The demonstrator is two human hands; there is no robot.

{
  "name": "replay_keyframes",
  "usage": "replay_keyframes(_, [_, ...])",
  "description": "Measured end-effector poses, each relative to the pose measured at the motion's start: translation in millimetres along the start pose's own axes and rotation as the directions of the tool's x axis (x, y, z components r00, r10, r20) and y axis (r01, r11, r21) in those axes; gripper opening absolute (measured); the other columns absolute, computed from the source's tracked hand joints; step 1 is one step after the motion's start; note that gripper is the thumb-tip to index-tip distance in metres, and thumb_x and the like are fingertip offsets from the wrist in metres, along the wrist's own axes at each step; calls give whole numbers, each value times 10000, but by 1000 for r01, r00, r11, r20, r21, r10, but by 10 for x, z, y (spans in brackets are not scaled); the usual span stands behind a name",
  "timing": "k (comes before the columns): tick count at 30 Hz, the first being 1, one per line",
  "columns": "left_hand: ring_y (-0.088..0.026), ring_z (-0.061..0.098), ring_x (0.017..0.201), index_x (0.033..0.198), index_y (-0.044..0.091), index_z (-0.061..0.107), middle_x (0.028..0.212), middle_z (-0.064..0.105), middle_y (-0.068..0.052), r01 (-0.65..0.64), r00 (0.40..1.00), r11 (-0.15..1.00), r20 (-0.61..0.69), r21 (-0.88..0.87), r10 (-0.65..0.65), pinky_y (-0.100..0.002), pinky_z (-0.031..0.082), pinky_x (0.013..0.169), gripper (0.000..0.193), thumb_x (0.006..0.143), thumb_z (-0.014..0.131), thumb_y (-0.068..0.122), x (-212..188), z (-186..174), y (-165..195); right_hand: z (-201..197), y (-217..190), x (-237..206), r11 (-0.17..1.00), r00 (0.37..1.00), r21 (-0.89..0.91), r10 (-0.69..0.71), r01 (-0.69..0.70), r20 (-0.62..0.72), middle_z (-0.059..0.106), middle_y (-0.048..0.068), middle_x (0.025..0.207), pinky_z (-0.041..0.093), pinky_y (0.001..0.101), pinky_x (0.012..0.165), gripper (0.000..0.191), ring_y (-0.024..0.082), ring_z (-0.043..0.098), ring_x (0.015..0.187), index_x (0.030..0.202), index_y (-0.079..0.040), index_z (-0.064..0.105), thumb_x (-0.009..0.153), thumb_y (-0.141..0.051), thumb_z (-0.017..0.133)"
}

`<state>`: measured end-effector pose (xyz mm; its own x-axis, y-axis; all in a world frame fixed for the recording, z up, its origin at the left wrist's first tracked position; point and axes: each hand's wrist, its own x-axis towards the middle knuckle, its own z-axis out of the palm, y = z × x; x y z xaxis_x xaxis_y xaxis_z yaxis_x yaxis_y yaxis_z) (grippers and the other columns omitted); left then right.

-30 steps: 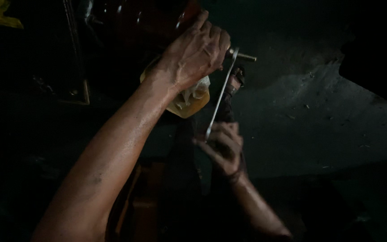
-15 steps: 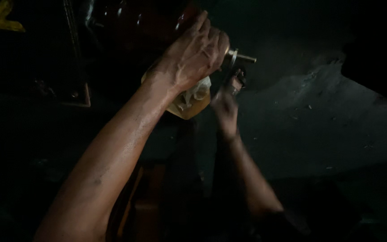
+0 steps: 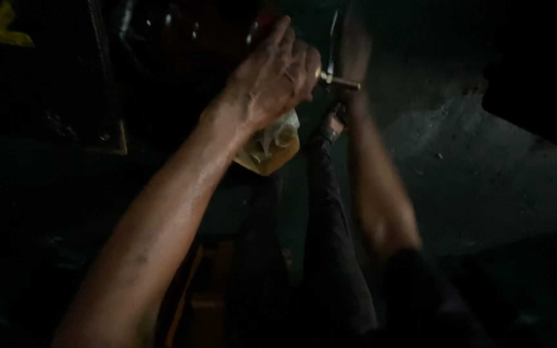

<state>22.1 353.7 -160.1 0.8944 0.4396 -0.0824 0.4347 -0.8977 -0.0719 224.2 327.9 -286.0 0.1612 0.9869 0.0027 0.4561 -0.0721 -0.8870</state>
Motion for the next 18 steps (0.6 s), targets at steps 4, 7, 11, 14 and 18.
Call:
replay_keyframes(4, [-317,695,1127,1065,17,641,997,743,-183,-17,1000,994,-11,109,18,-497,394,1143,244,981,572,235,-12,-19,-21,277,-876,-1860,660,959,695,184,-284,216,599,60,1256,529,390,1007,411,182,611,1164,1381,-122,561,1037,-345,583])
replay_keyframes(7, [-351,691,1148,1076,4,644,967,735,-191,-8,1000,998,-5,69,8,-531,374,1174,184,1072,583,177,28,-42,-33,-101,-1706,-2454,972,979,131,185,-196,88,712,54,1075,584,362,948,261,173,693,1018,1128,-113,680,912,-165,817])
replay_keyframes(11, [-348,699,1079,1016,-6,640,913,729,-167,-9,999,997,30,-73,11,-554,367,1163,246,977,590,232,84,-52,-43,-751,-1447,-1350,891,953,-365,-301,269,-31,654,46,1089,537,391,937,355,193,637,978,1214,-137,588,975,-347,744])
replay_keyframes(14, [-345,699,1058,1022,-8,642,882,724,-154,8,999,998,-51,-62,-11,-550,358,1182,304,966,616,290,62,-21,-32,-723,-568,-217,956,961,-161,-261,246,-86,625,83,1243,546,379,975,412,207,633,1088,1358,-133,538,1052,-388,642])
replay_keyframes(18, [-321,701,1083,1049,10,645,904,727,-160,-12,1000,991,3,131,11,-531,348,1206,189,1071,601,193,-14,24,13,-139,-174,116,866,979,494,-160,80,123,619,120,1382,544,362,1022,461,211,638,1190,1489,-117,508,1143,-421,508])
